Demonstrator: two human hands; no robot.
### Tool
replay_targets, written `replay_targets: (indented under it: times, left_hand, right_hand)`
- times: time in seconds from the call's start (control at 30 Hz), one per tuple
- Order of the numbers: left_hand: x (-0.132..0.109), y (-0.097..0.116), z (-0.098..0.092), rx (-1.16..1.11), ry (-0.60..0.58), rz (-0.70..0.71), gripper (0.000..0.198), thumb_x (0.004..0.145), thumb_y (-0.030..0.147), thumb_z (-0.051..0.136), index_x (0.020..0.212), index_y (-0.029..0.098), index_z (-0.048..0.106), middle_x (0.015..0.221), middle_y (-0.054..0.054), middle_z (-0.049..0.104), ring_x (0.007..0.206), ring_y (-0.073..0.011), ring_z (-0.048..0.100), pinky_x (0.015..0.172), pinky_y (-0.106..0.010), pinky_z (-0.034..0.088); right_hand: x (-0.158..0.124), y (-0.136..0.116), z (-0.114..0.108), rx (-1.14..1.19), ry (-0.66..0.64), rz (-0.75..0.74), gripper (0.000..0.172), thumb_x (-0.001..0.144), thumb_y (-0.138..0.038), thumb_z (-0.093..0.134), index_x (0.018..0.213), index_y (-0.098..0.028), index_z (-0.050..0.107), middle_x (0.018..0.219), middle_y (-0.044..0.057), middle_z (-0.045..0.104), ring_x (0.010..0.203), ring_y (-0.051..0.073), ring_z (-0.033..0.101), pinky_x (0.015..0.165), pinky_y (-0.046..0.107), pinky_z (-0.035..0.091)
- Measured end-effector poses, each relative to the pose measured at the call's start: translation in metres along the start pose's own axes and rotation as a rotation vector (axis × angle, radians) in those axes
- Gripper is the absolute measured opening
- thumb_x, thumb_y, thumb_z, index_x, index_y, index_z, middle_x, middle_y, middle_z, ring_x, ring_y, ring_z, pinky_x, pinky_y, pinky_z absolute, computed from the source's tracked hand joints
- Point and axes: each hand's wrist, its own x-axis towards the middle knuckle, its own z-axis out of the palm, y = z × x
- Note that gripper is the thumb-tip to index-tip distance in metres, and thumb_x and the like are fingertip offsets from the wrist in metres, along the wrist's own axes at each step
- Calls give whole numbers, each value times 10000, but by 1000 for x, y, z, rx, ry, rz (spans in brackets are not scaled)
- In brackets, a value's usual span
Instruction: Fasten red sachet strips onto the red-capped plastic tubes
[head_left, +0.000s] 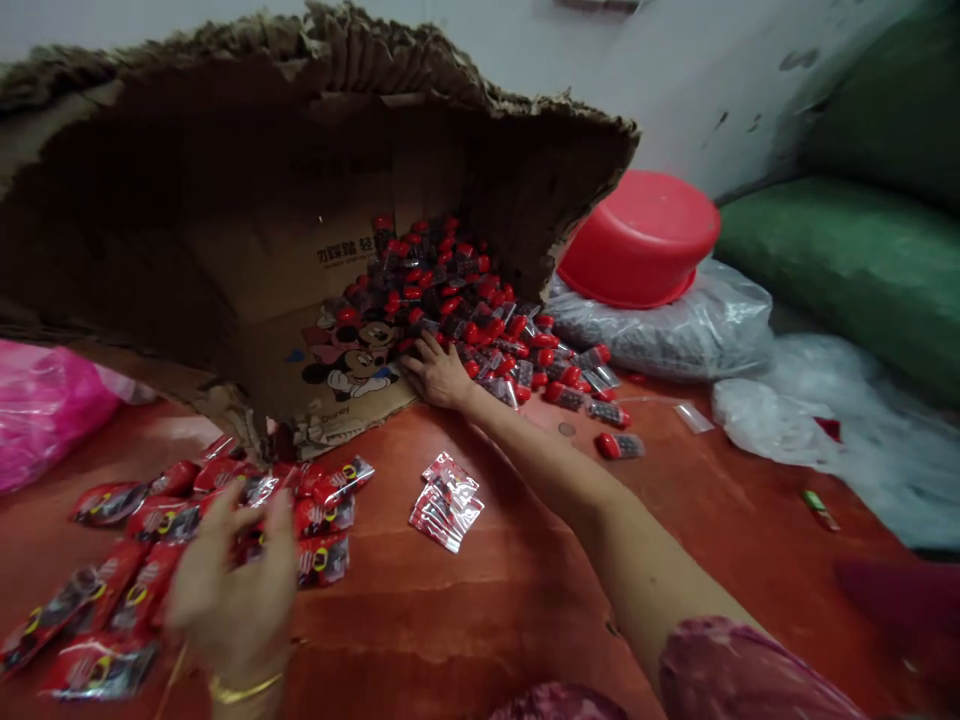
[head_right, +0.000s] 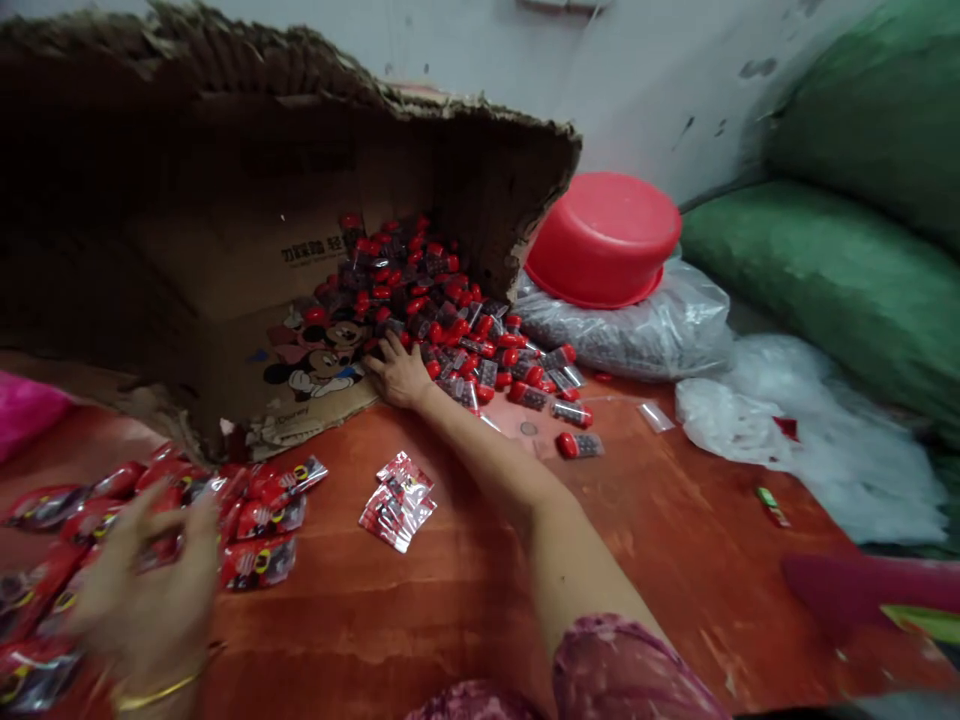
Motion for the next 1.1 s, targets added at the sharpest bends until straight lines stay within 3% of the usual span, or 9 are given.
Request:
replay_targets:
  times: [0.03, 0.13, 0.23, 0.3, 0.47, 0.67, 0.83, 0.97, 1.1]
  left_hand:
    - [-9, 11, 12, 19, -42, 136, 483, 768, 462, 582, 1195, 237, 563, 1010, -80, 689, 969, -286, 610, 961, -452, 412]
    - [-40, 33, 49, 42, -419, 452, 503, 786, 489, 552, 1191, 192, 582, 1290, -150, 562, 1205, -308, 499, 1037, -471, 353]
    - [-65, 39, 73, 153, -678, 589, 566, 791, 506, 541, 1276, 214, 526, 1430, -143, 413, 1323, -355, 347, 1061, -551, 286]
    - [-74, 37, 79, 203, -773, 645, 515, 826, 454, 513, 1297, 245, 506, 1446, -120, 397, 1344, -355, 307, 1063, -570, 270]
    - [-77, 31, 79, 243, -802, 772, 432, 895, 388, 397, 1299, 280, 504, 1442, -75, 413, 1374, -332, 247, 1081, -558, 242]
    - [-78, 38, 79, 292, -804, 776, 440, 897, 409, 381, 1302, 287, 504, 1448, -74, 403, 1379, -337, 222, 1083, -572, 209]
    - [-80, 42, 79, 306, -799, 768, 477, 884, 453, 393, 1337, 319, 457, 1485, -69, 340, 1382, -354, 202, 1084, -576, 185]
    - [-85, 46, 83, 340, -787, 729, 476, 908, 426, 336, 1360, 307, 427, 1493, -70, 324, 1387, -340, 198, 1089, -552, 197]
    - [-86, 54, 93, 349, -782, 725, 488, 911, 397, 329, 1364, 248, 429, 1478, -80, 353, 1393, -332, 184, 1099, -539, 192]
  right_hand:
    - [-12, 4, 1, -4, 17, -17, 432, 935, -350, 327, 1320, -215, 467, 1404, 192, 401, 1337, 348, 277, 971, 577, 306]
    - [-45, 20, 3, -9, 62, -80, 427, 929, -355, 356, 1292, -190, 508, 1367, 202, 438, 1265, 328, 378, 997, 532, 294]
    - [-76, 39, 3, 5, 70, -159, 403, 925, -353, 373, 1231, -178, 569, 1354, 194, 462, 1170, 282, 465, 999, 482, 309]
    - [-94, 50, 1, 9, 62, -219, 385, 922, -341, 379, 1194, -177, 597, 1344, 185, 478, 1149, 267, 480, 995, 475, 316]
    - [-135, 71, -5, 30, 70, -287, 335, 893, -312, 445, 1170, -222, 610, 1341, 135, 502, 1259, 279, 403, 1035, 537, 245]
    - [-184, 76, -6, 83, 159, -137, 292, 861, -274, 487, 1101, -223, 645, 1338, 121, 510, 1319, 317, 336, 1055, 605, 155]
    - [-208, 27, -6, 211, 296, 61, 328, 890, -362, 459, 1099, -179, 633, 1250, 134, 579, 1228, 293, 433, 1036, 521, 278]
    - [-208, -20, -3, 332, 267, 141, 334, 906, -380, 445, 1035, -168, 667, 1052, 111, 675, 953, 242, 553, 863, 397, 431]
    - [-206, -34, 2, 327, 242, 209, 300, 896, -336, 474, 994, -163, 698, 987, 116, 674, 890, 250, 532, 786, 389, 433]
